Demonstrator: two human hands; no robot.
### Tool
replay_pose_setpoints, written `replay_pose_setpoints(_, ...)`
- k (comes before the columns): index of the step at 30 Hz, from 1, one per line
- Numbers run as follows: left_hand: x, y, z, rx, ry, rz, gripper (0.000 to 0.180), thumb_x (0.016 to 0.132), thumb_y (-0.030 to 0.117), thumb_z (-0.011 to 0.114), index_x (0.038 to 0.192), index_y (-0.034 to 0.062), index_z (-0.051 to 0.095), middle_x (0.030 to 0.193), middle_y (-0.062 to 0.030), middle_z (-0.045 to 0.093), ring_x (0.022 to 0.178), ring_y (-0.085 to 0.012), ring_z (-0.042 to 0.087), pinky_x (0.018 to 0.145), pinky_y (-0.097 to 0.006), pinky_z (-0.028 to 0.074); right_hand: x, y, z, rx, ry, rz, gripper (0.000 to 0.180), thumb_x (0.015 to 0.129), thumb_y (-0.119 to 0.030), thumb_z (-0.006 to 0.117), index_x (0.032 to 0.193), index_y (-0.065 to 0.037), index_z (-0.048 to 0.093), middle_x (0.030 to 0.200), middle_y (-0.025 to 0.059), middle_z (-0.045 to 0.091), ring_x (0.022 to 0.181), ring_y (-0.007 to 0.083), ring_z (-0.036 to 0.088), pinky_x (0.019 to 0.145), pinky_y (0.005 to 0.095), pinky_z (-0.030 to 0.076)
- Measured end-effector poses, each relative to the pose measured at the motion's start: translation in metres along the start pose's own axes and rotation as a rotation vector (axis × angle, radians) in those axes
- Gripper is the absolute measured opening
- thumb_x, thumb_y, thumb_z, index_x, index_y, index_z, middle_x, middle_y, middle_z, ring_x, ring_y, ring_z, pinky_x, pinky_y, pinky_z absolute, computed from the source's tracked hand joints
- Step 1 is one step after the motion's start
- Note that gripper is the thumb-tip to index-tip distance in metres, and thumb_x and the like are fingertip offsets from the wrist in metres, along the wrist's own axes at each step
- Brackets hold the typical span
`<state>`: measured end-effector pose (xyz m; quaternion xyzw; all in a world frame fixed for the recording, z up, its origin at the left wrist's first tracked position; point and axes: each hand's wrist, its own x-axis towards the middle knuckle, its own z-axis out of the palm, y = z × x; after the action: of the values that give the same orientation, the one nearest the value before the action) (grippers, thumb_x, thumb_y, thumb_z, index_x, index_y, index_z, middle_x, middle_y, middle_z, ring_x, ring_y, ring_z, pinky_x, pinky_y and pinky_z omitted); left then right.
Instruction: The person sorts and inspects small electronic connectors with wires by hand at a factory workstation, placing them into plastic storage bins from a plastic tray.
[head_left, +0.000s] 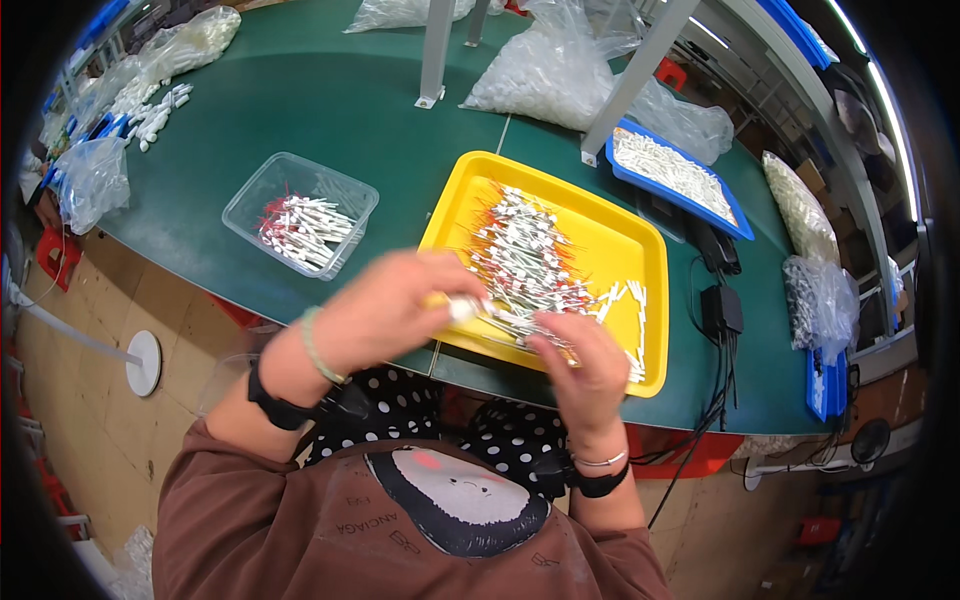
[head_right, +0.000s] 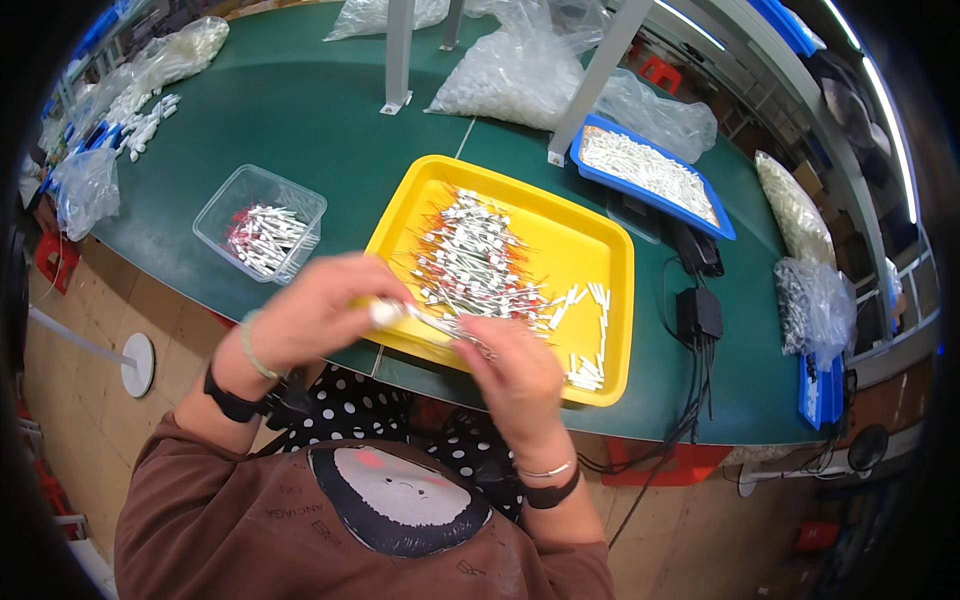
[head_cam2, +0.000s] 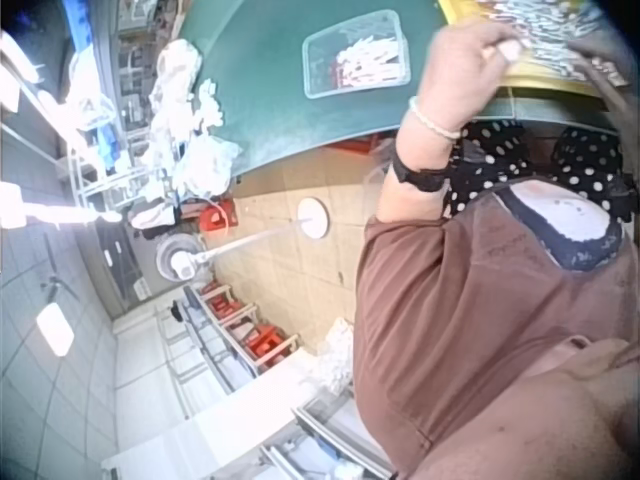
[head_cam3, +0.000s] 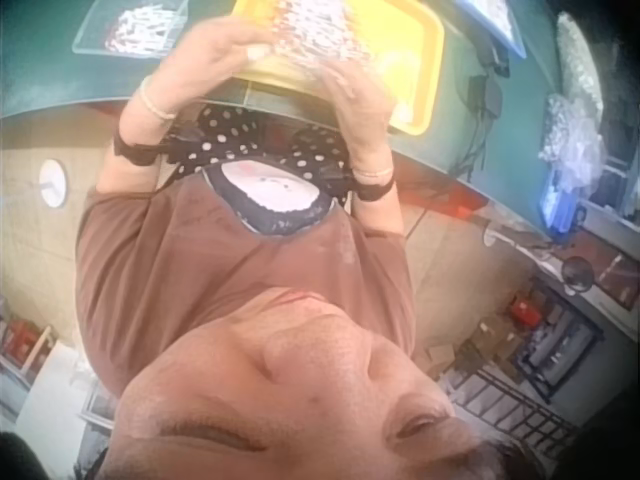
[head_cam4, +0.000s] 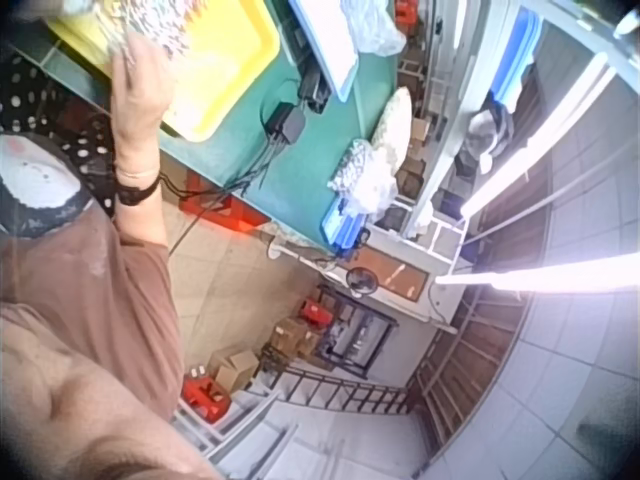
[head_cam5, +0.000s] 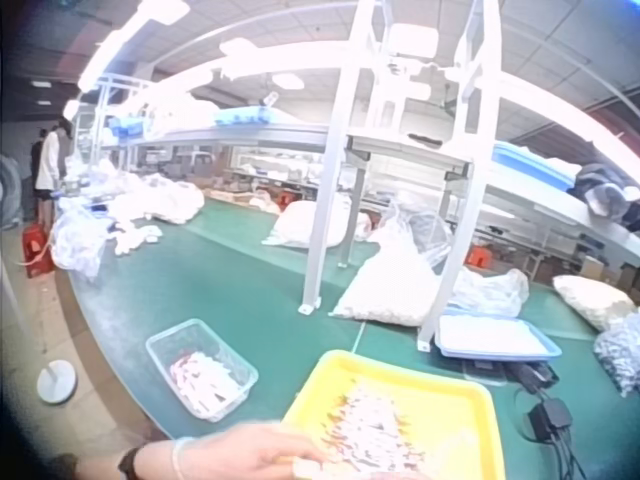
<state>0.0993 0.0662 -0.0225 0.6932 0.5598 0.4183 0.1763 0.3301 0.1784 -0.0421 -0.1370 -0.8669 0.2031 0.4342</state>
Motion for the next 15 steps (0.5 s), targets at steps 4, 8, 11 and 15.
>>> replay_pose_setpoints(4, -0.020, -0.015, -0.086, 0.181, 0.271, -0.182, 0.017, 0.092, 0.008, 0.065, 0.105, 0.0028, 0.074, 0.095, -0.0074, 0.065, 0.090, -0.0197, 0.064, 0.079, -0.030, 0.051, -0.005, 0.032, -0.048, -0.161, 0.092, 0.304, 0.024, 0.088, -0.003, 0.072, 0.111, 0.002, 0.068, 0.104, 0.0170, 0.071, 0.093, 0.0323, 0.069, 0.084, 0.0358, 0.055)
replay_pose_setpoints(8, -0.046, -0.052, -0.135, 0.406, 0.130, -0.488, 0.020, 0.089, 0.004, 0.062, 0.106, 0.0027, 0.074, 0.104, -0.0102, 0.067, 0.094, -0.0246, 0.064, 0.086, -0.034, 0.052, -0.013, 0.054, -0.069, -0.445, -0.185, 0.271, 0.039, 0.087, -0.005, 0.072, 0.124, 0.002, 0.062, 0.115, 0.0221, 0.067, 0.104, 0.0400, 0.065, 0.088, 0.0401, 0.053)
replay_pose_setpoints(11, -0.047, -0.054, -0.132, 0.650, 0.149, -0.330, 0.025, 0.087, 0.002, 0.062, 0.109, 0.0024, 0.072, 0.108, -0.0128, 0.068, 0.096, -0.0291, 0.065, 0.088, -0.037, 0.052, -0.006, 0.048, -0.069, -0.335, -0.359, 0.383, 0.035, 0.085, -0.005, 0.074, 0.118, 0.001, 0.065, 0.112, 0.0213, 0.067, 0.103, 0.0388, 0.065, 0.085, 0.0410, 0.053)
replay_pose_setpoints(15, 0.002, -0.018, -0.072, 0.285, 0.043, -0.079, 0.027, 0.085, 0.004, 0.065, 0.111, 0.0030, 0.070, 0.112, -0.0133, 0.068, 0.103, -0.0322, 0.064, 0.093, -0.040, 0.051, -0.004, 0.049, -0.072, -0.386, -0.441, 0.417, 0.030, 0.080, -0.003, 0.076, 0.107, 0.005, 0.068, 0.103, 0.0194, 0.068, 0.091, 0.0346, 0.067, 0.081, 0.0378, 0.053)
